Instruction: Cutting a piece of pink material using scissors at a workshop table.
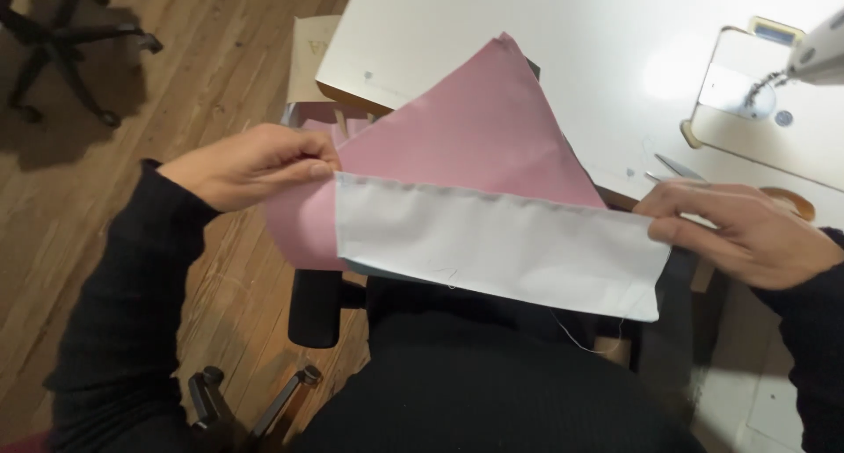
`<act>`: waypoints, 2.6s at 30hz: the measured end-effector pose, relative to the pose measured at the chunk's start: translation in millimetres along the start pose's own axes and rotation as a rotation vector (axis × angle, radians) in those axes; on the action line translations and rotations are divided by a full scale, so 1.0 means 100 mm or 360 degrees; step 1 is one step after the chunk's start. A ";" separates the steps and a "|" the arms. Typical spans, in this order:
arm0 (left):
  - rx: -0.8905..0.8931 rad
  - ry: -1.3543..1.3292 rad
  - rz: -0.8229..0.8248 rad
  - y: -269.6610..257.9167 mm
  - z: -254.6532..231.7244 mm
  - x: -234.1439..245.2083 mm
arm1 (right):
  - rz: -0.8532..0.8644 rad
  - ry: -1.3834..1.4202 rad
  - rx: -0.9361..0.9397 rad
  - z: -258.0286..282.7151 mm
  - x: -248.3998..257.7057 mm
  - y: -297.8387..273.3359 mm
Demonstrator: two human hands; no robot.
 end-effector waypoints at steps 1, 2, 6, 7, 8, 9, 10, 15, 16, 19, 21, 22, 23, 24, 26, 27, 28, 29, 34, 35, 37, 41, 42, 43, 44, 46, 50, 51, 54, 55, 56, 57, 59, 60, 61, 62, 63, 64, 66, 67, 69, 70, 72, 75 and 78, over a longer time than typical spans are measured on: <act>0.0006 0.0004 -0.0004 -0.02 -0.02 0.01 | -0.0001 0.0002 0.0008 0.04 0.02 0.04; 0.0042 -0.0031 -0.0023 -0.04 -0.02 0.03 | 0.0139 -0.0060 -0.0230 -0.05 -0.02 0.08; -0.0068 -0.0073 -0.0146 0.01 -0.17 0.08 | 0.0235 -0.0024 -0.0259 -0.31 -0.13 0.18; -0.0075 -0.0094 -0.0112 0.08 -0.19 -0.05 | 0.0254 -0.0010 -0.0291 -0.18 -0.10 0.16; -0.0151 -0.0050 -0.0148 0.13 -0.25 -0.13 | 0.0251 -0.0080 -0.0339 -0.06 -0.05 0.15; -0.0225 0.0007 -0.0203 0.17 -0.31 -0.18 | 0.0234 -0.0155 -0.0369 0.07 0.03 0.19; -0.0230 0.0000 -0.0188 0.19 -0.43 -0.33 | 0.0240 -0.0148 -0.0384 0.08 -0.01 0.18; -0.0520 -0.0173 -0.0178 0.36 -1.10 -0.92 | -0.0340 0.0045 -0.0017 0.56 0.27 0.16; -0.0527 -0.0177 -0.0155 0.29 -1.16 -0.87 | -0.0342 0.0056 -0.0038 0.58 0.27 0.13; -0.0456 -0.0077 -0.0478 0.16 -1.21 -0.44 | -0.0980 0.0415 0.0444 0.78 0.58 -0.09; -0.0304 -0.0020 -0.0732 -0.06 -1.11 -0.13 | -0.1410 0.0789 0.0670 0.77 0.64 -0.23; -0.0298 0.0007 -0.0779 -0.08 -1.12 -0.11 | -0.1413 0.0785 0.0726 0.74 0.47 -0.21; -0.0282 0.0023 -0.0722 -0.06 -1.12 -0.12 | -0.1457 0.0683 0.0566 0.63 0.30 -0.16; -0.0265 0.0038 -0.0664 -0.03 -1.13 -0.14 | -0.1498 0.0581 0.0405 0.50 0.13 -0.11; -0.0278 0.0016 -0.0678 -0.04 -1.18 -0.16 | -0.1389 0.0665 0.0283 0.60 0.01 0.11; -0.0322 -0.0018 -0.0639 -0.02 -1.23 -0.22 | -0.1294 0.0743 0.0103 0.60 -0.12 0.16; -0.0319 -0.0019 -0.0614 -0.04 -1.20 -0.28 | -0.1293 0.0758 0.0081 0.65 -0.21 0.17; -0.0328 -0.0106 -0.0652 -0.04 -1.16 -0.30 | -0.1366 0.0973 -0.0031 0.62 -0.27 0.16; -0.0420 -0.0031 -0.0679 -0.04 -1.29 -0.46 | -0.1754 0.0909 -0.0035 0.50 -0.29 0.04; -0.0404 0.0024 -0.0690 -0.01 -1.28 -0.54 | -0.1774 0.0495 -0.0022 0.50 -0.25 0.00; -0.0388 0.0072 -0.0674 0.05 -1.26 -0.69 | -0.1762 0.0087 -0.0037 0.45 -0.20 -0.05; -0.0298 0.0020 -0.0583 0.15 -1.18 -0.97 | -0.1564 0.0281 -0.0027 0.28 -0.10 -0.18; -0.0275 -0.0054 -0.0583 0.18 -1.15 -1.02 | -0.1581 0.0585 -0.0028 0.19 -0.06 -0.22; -0.0283 -0.0055 -0.0599 0.21 -1.14 -1.04 | -0.1586 0.0572 -0.0015 0.11 -0.02 -0.24; -0.0284 -0.0116 -0.0498 0.25 -1.13 -1.11 | -0.1621 0.0844 0.0049 -0.01 0.01 -0.27; -0.0263 -0.0194 -0.0363 0.26 -1.08 -1.25 | -0.1625 0.1136 0.0077 -0.14 -0.02 -0.36; -0.0542 -0.0032 -0.0211 0.31 -1.33 -1.23 | -0.1377 0.1415 0.0098 -0.10 0.06 -0.31; -0.0485 -0.0015 -0.0179 0.32 -1.38 -1.20 | -0.1287 0.1398 0.0057 -0.07 0.08 -0.31; -0.0612 0.0153 -0.0587 0.45 -1.63 -0.97 | -0.1057 0.1306 0.0058 0.05 0.20 -0.26; -0.0611 0.0161 -0.0598 0.53 -1.80 -0.91 | -0.1058 0.1304 0.0072 0.16 0.28 -0.26; -0.0779 0.0088 -0.0629 0.57 -2.02 -0.82 | -0.0987 0.1238 0.0098 0.30 0.35 -0.25; -0.0951 0.0019 -0.0655 0.60 -2.25 -0.72 | -0.0922 0.1174 0.0125 0.44 0.42 -0.23; -0.0960 0.0051 -0.0579 0.92 -2.29 -0.83 | -0.1003 0.1068 0.0223 0.52 0.54 -0.29; -0.0966 0.0069 -0.0496 1.11 -2.33 -0.92 | -0.1076 0.0961 0.0304 0.56 0.62 -0.35; -0.0987 0.0072 -0.0484 1.19 -2.32 -0.91 | -0.1097 0.0957 0.0291 0.54 0.70 -0.44; -0.0981 -0.0001 -0.0438 1.29 -2.30 -0.91 | -0.1349 0.0880 0.0462 0.58 0.88 -0.62; -0.0973 -0.0073 -0.0373 1.38 -2.27 -0.93 | -0.1597 0.0800 0.0627 0.62 1.00 -0.82; -0.0992 -0.0070 -0.0342 1.36 -2.26 -0.88 | -0.1624 0.0801 0.0600 0.31 0.95 -0.94; -0.0853 -0.0228 -0.0398 1.40 -2.17 -0.71 | -0.1837 0.0066 0.0309 -0.21 0.86 -1.26; -0.0881 -0.0241 -0.0386 1.42 -2.20 -0.66 | -0.1845 0.0040 0.0286 -0.50 0.76 -1.30; -0.0790 -0.0315 -0.0464 1.42 -2.16 -0.56 | -0.1398 -0.0726 -0.0659 -1.29 0.40 -1.27; -0.0783 -0.0335 -0.0445 1.44 -2.18 -0.57 | -0.1374 -0.0726 -0.0676 -1.38 0.32 -1.30; -0.0845 -0.0416 -0.0499 1.39 -2.21 -0.52 | -0.0806 -0.0863 -0.0794 -1.59 0.00 -1.16; -0.0933 -0.0517 -0.0556 1.36 -2.31 -0.37 | -0.0735 -0.0953 -0.0910 -1.57 0.03 -1.07; -0.0961 -0.0642 -0.0522 1.33 -2.37 -0.34 | -0.0682 -0.1078 -0.0797 -1.56 0.02 -1.00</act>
Point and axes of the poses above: each hand's wrist, its own y-axis towards the middle knuckle, its own x-axis out of the back of the hand, z = x × y, the point moved 8 cm from there along y, towards the middle knuckle, and after that the axes turned 1 degree about x, right-handed, at the moved point
